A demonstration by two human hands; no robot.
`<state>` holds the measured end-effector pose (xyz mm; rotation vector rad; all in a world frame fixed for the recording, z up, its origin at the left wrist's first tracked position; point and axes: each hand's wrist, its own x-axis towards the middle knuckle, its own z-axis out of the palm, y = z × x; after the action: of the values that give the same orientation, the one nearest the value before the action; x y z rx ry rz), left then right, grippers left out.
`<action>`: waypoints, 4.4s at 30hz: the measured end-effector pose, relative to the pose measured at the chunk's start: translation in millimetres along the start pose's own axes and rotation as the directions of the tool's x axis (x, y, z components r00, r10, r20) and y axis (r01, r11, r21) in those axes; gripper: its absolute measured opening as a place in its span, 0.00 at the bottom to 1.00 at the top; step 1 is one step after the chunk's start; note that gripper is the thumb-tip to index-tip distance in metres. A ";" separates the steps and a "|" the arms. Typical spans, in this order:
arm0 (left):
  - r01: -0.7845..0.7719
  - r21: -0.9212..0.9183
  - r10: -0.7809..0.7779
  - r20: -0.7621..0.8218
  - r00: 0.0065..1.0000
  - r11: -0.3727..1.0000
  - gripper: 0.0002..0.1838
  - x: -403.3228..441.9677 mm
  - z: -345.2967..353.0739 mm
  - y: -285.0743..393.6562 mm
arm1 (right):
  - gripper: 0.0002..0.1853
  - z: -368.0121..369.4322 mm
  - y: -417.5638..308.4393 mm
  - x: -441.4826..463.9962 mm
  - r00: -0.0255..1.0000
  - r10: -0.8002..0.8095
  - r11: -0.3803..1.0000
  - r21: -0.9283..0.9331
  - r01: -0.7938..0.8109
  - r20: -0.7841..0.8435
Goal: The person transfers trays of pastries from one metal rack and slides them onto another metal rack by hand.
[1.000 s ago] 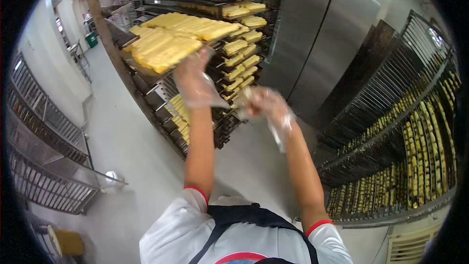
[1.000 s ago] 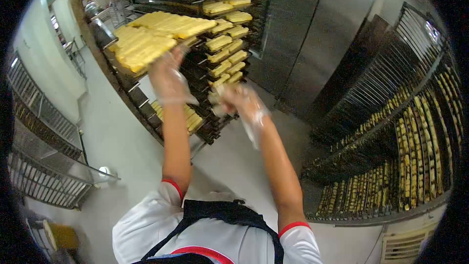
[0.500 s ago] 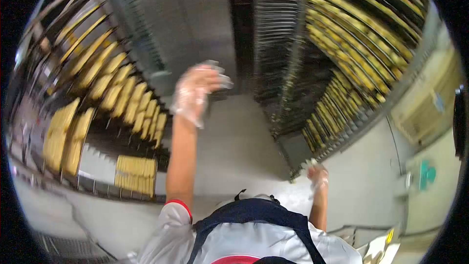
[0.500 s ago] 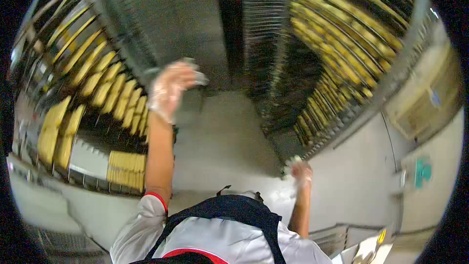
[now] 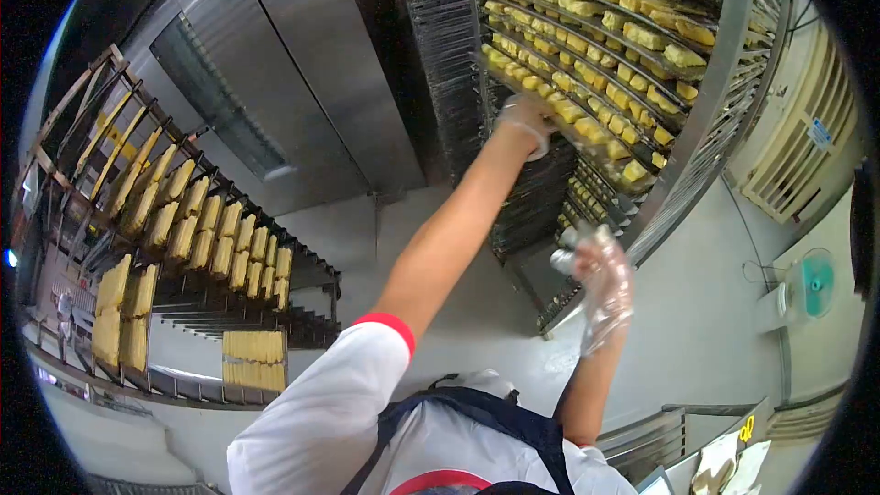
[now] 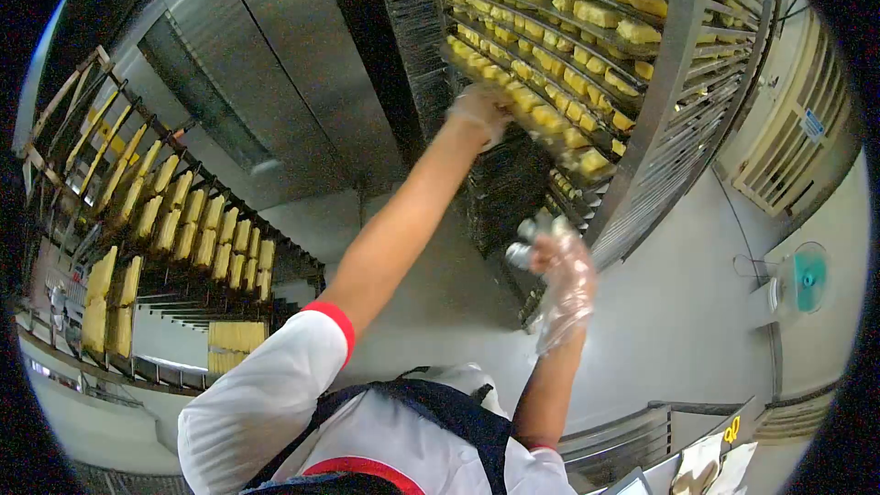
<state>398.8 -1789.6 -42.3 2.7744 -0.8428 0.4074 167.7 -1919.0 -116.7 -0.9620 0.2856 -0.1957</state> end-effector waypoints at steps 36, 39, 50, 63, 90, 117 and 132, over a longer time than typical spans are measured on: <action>-0.493 -0.618 -0.772 -0.601 -0.205 0.612 0.22 -406.8 -211.1 -138.2 | 0.23 409.9 100.9 -70.0 0.035 0.153 0.988 -0.153 -0.014 0.988; -0.444 -0.575 -0.710 -0.662 -0.240 0.687 0.15 -412.3 -250.5 -170.9 | 0.31 331.0 130.3 -30.8 0.098 0.390 0.900 -0.401 0.172 0.916; -0.493 -0.727 -0.810 -0.581 0.073 0.478 0.10 -266.8 -174.6 -162.8 | 0.12 -260.2 181.5 164.4 0.789 0.554 0.823 0.033 -0.567 -0.265; 0.290 -0.948 0.057 0.285 0.957 -0.131 0.18 268.5 143.6 72.9 | 0.14 -152.7 2.2 149.4 0.969 0.211 0.973 -0.119 -0.196 0.131; 0.199 0.095 0.003 -0.909 0.417 0.975 0.09 -362.8 -237.5 15.3 | 0.15 219.8 -32.8 49.0 0.351 -0.045 0.940 0.159 -0.303 0.935; -0.670 -0.619 -0.491 -0.769 0.410 0.410 0.17 -313.9 -291.1 -222.9 | 0.14 -5.6 131.0 167.5 0.739 0.639 0.675 -0.617 -0.405 0.214; -0.092 0.078 0.121 -0.633 0.765 0.993 0.10 330.3 -233.8 103.0 | 0.19 -196.2 -25.4 177.0 0.963 0.125 0.991 0.008 -0.131 0.237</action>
<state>557.1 -1976.3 295.9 2.3423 -0.8053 1.3099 270.3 -2136.9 -228.3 -0.9298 0.1253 0.0344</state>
